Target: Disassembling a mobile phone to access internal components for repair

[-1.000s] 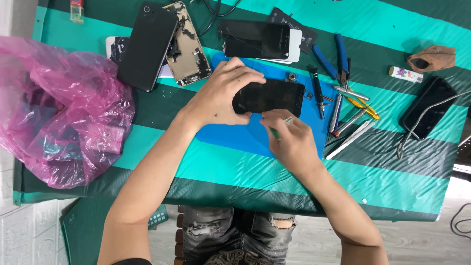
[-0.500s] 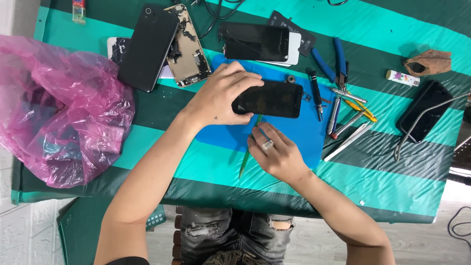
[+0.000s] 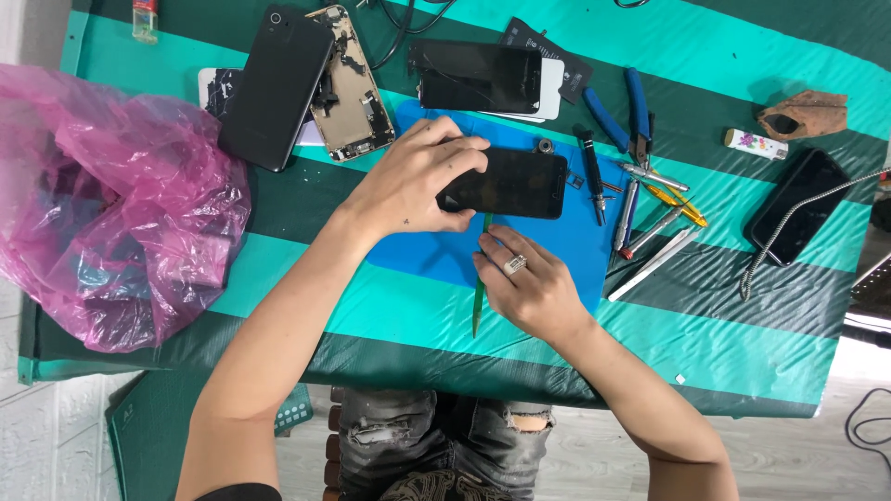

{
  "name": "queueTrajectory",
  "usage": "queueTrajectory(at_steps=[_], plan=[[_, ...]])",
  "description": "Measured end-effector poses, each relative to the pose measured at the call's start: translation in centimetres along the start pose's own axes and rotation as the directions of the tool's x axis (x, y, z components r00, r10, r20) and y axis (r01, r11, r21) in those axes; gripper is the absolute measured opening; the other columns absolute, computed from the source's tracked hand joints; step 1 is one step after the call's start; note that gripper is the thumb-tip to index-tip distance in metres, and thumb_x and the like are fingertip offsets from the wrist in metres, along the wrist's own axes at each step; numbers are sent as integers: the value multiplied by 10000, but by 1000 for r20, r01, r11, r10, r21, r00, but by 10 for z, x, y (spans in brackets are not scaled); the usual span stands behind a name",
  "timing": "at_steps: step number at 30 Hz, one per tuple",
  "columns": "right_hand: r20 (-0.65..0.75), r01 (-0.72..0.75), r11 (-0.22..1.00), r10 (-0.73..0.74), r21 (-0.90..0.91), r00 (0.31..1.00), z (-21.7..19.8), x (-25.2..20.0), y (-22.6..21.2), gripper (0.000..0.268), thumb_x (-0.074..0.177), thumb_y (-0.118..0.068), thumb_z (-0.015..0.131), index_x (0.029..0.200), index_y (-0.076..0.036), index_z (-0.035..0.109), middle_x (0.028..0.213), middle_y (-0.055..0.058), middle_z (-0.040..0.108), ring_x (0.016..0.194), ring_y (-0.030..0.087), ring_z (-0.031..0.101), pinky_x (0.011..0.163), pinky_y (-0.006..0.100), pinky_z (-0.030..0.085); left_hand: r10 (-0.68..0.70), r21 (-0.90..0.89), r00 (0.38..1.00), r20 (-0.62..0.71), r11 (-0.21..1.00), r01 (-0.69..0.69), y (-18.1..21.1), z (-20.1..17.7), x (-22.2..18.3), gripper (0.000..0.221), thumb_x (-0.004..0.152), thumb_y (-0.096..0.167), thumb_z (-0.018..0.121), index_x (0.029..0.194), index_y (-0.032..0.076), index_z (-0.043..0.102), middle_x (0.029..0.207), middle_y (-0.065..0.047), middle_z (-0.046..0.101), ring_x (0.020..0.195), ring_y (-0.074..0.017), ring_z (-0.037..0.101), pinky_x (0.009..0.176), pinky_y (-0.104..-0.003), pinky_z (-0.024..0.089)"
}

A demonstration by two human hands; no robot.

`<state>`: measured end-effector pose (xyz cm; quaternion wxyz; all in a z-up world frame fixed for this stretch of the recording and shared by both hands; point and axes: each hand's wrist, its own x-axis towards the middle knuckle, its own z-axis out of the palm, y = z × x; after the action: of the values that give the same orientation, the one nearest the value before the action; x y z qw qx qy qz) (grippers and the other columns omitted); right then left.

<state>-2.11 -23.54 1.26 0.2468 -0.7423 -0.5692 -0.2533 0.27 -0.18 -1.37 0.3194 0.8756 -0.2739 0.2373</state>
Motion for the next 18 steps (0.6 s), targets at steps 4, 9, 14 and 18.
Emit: queueTrajectory(at_steps=[4, 9, 14, 18], plan=[[-24, 0, 999, 0, 35, 1000, 1, 0, 4, 105, 904, 24, 654, 830, -19, 716, 894, 167, 720, 922, 357, 753, 773, 437, 635, -36, -17, 999, 7, 999, 36, 2, 0, -1, 551, 617, 307, 893, 1079, 147, 638, 1037, -80, 756, 969, -299, 617, 899, -447, 515], [-99, -31, 979, 52, 200, 994, -15, 7, 15, 123, 939, -5, 609, 862, -41, 698, 925, 135, 714, 858, 341, 731, 806, 453, 621, -103, -56, 992, 73, 993, 108, 6, -7, -1, 736, 658, 353, 869, 1311, 115, 627, 1164, -106, 755, 1036, -295, 623, 918, -459, 514], [-250, 70, 967, -6, 247, 968, -5, -19, 26, 51, 914, -58, 672, 912, -15, 700, 769, 121, 664, 637, 294, 656, 667, 452, 618, -97, -48, 993, 60, 994, 100, 9, -4, -4, 749, 697, 355, 861, 1351, 90, 611, 1170, -131, 737, 1080, -306, 612, 911, -455, 505], [-222, 195, 946, -138, 260, 965, -8, -12, 26, 94, 927, -63, 598, 931, -24, 684, 671, 97, 564, 555, 270, 611, 652, 422, 599, 12, 19, 1000, 7, 1000, -12, 4, 4, -7, 665, 726, 390, 836, 1293, 112, 625, 1189, -101, 706, 1097, -297, 587, 909, -449, 515]])
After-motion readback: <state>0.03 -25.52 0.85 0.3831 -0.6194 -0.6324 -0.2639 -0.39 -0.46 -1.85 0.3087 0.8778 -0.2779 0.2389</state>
